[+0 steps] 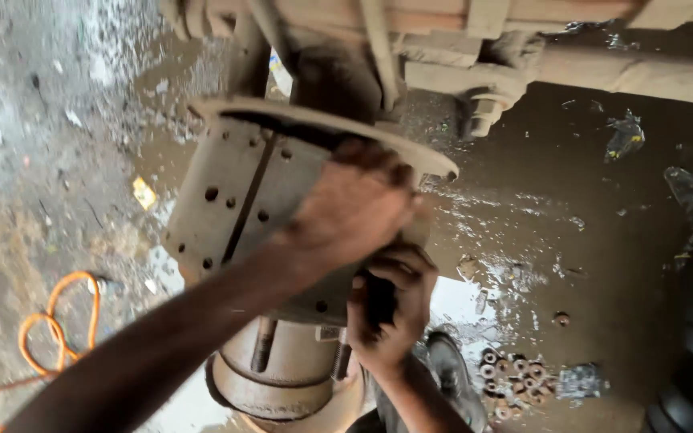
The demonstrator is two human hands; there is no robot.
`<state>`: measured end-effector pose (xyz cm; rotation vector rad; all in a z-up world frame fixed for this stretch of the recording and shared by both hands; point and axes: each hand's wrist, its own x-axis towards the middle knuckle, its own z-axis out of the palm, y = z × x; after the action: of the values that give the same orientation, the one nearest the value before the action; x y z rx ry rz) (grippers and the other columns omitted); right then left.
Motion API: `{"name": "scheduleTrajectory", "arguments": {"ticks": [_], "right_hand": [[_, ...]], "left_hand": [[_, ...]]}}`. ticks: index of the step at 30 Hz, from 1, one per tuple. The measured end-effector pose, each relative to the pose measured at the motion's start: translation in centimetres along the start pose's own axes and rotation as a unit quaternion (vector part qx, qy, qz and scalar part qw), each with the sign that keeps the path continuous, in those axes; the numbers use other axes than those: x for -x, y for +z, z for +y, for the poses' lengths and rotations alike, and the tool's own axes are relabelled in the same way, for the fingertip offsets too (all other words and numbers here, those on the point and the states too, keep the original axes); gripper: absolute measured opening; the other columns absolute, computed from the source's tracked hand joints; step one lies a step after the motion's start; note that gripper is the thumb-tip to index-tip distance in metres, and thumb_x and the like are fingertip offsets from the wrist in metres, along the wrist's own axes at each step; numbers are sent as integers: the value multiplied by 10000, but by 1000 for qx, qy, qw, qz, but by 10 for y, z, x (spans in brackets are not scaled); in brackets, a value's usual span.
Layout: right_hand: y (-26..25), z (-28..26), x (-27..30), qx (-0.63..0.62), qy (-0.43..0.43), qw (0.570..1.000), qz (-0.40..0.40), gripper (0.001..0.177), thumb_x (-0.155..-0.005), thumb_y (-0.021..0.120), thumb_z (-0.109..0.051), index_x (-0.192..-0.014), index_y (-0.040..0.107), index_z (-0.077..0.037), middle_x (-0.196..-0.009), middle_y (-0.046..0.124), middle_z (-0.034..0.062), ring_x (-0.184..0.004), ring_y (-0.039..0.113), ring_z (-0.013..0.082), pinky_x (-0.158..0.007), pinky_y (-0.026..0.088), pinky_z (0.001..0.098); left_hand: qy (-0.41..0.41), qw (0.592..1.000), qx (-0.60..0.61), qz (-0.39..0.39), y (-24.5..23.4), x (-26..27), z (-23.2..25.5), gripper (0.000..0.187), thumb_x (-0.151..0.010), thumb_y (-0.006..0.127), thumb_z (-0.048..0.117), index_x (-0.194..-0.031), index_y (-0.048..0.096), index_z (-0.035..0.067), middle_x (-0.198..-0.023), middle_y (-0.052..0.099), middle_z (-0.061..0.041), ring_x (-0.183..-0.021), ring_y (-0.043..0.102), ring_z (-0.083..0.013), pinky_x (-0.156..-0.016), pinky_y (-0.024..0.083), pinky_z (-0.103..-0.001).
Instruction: Repairing and assembling the drum brake system of a heavy vehicle.
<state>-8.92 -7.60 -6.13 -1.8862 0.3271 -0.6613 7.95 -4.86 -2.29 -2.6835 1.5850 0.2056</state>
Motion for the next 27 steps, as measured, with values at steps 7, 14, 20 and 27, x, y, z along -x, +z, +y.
{"name": "scheduleTrajectory", "arguments": {"ticks": [7, 14, 20, 27], "right_hand": [[-7, 25, 7, -59, 150, 982, 104, 505, -901, 548, -3, -1394, 441, 35, -1423, 503, 189, -1404, 477, 317, -1225, 371, 449], [0, 59, -40, -176, 103, 978, 51, 604, -888, 338, 166, -1476, 408, 46, -1629, 416, 270, -1598, 367, 359, -1396, 229, 481], [6, 39, -43, -62, 151, 986, -25, 755, -892, 384, 147, -1618, 188, 75, -1586, 394, 304, -1492, 414, 393, -1240, 339, 430], [5, 48, -49, 26, 120, 991, -52, 791, -860, 548, 43, -1590, 246, 89, -1346, 532, 266, -1246, 523, 384, -1092, 419, 446]], "left_hand": [[50, 990, 23, -128, 61, -13, 18, 250, -941, 483, 254, -996, 661, 87, -878, 659, -80, -699, 601, -152, -634, 515, -378], [38, 999, 22, -1, 30, -10, 15, 372, -1089, 461, 292, -1087, 662, -21, -847, 670, -108, -599, 580, -160, -448, 483, -333], [50, 995, -72, 48, 20, -6, 15, 385, -987, 483, 367, -944, 701, 53, -759, 675, -75, -552, 569, -141, -413, 475, -333], [-82, 990, 99, 50, 8, -16, 18, 479, -1093, 482, 342, -780, 698, 52, -612, 656, -104, -449, 573, -200, -449, 490, -360]]}}
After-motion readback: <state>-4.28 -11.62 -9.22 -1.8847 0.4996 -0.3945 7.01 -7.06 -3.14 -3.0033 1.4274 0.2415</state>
